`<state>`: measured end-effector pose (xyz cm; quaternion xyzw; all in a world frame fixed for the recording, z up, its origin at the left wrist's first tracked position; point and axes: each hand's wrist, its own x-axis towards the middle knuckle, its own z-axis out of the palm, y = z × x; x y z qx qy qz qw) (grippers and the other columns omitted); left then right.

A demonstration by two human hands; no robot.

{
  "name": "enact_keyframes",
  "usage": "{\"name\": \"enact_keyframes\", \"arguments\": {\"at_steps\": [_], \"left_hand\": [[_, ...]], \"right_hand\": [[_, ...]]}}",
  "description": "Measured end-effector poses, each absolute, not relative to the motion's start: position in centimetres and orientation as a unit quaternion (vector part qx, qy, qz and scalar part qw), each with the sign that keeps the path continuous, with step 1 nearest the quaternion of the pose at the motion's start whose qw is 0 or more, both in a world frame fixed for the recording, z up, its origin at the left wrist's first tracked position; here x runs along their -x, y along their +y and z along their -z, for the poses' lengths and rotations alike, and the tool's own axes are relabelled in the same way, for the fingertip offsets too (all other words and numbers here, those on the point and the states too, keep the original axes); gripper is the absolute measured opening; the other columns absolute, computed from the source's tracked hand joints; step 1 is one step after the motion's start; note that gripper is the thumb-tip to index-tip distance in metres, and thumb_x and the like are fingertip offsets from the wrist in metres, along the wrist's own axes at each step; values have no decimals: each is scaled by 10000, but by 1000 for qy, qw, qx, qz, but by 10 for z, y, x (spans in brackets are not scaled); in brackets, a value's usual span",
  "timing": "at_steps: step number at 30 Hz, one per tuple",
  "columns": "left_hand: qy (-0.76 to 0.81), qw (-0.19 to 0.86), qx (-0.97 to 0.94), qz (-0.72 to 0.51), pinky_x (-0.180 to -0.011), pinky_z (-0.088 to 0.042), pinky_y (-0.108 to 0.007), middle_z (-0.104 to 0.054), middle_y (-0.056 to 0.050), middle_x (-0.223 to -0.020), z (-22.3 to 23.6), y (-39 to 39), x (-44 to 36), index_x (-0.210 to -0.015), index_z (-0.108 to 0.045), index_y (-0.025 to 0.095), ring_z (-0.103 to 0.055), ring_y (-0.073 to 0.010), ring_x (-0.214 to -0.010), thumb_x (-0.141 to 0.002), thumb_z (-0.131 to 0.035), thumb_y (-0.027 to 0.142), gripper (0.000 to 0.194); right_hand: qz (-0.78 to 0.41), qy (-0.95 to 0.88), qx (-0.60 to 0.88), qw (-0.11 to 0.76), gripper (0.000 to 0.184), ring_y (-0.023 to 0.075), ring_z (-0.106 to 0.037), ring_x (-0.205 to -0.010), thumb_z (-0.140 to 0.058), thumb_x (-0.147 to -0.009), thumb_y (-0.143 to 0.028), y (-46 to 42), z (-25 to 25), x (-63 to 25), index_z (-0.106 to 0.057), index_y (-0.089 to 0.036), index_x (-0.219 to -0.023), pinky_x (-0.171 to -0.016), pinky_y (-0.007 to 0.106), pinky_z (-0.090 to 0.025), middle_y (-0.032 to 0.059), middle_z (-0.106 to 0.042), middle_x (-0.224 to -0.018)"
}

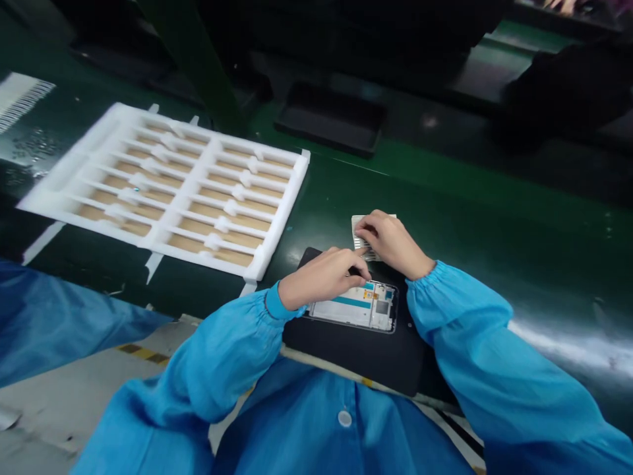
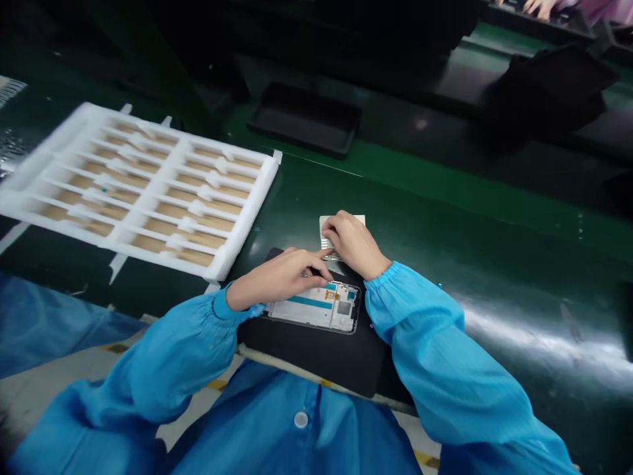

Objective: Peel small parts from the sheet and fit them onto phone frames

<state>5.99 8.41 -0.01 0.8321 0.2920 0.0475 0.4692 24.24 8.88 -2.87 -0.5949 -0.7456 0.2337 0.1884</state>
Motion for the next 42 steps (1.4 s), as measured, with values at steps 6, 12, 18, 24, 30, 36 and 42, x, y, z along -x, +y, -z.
{"name": "enact_keyframes", "arguments": {"at_steps": [6, 12, 18, 24, 30, 36, 42], "left_hand": [[287, 451, -842, -68, -732, -498, -268, -749, 22, -833, 5, 84, -60, -895, -741, 216, -715, -171, -805, -890, -646, 170, 106], [280, 433, -853, -80, -704, -541, -264, -752, -49, -1017, 10, 83, -58, -899, -743, 207, -687, -236, -1072, -896, -639, 176, 108], [304, 335, -880, -144, -876, -559, -336, -424, -52, -1528, -4, 54, -43, -983, -741, 234, -680, -233, -1100, -940, -577, 212, 171], [244, 146, -925, -251, -695, -524, -295, -686, -60, -1245, -19, 13, -27, -1084, -664, 157, -722, -183, -918, -957, -493, 82, 226], [259, 166, -904, -298, -791, -534, -275, -730, -50, -1139, -9, 3, -14, -1123, -619, 147, -711, -154, -985, -968, -566, 177, 167], [257, 213, -888, -317, -805, -536, -257, -741, -32, -1104, -1, -3, -8, -1098, -635, 176, -707, -139, -1011, -966, -557, 160, 154], [253, 206, -882, -339, -789, -527, -245, -744, -30, -1095, 1, -6, -8, -1056, -639, 173, -712, -130, -990, -955, -564, 129, 133]], "right_hand": [[-171, -791, 560, 179, 168, 204, -488, -806, -414, -960, -172, 82, 37, -237, -533, -171, -841, -714, 338, -388, 77, -529, -894], [-295, -589, 586, 472, 105, 145, -600, -761, -559, -925, -270, 81, 32, -241, -545, -193, -855, -710, 294, -504, 20, -624, -835], [-308, -493, 570, 581, 234, 161, -698, -749, -775, -799, -275, 31, -9, -241, -558, -214, -864, -683, 289, -598, 2, -698, -809], [-258, -577, 599, 491, 198, 177, -726, -804, -776, -802, -134, -48, -43, -229, -652, -213, -935, -721, 273, -618, 8, -732, -852], [-189, -674, 585, 410, 142, 173, -689, -851, -723, -855, -123, -67, -38, -218, -684, -224, -947, -753, 309, -578, 11, -727, -903], [-199, -696, 585, 366, 118, 161, -665, -818, -725, -858, -144, -62, -38, -215, -679, -231, -924, -729, 310, -540, -7, -718, -883], [-190, -721, 580, 327, 117, 156, -656, -801, -698, -878, -136, -61, -45, -213, -668, -227, -946, -718, 309, -511, -13, -714, -886]]}}
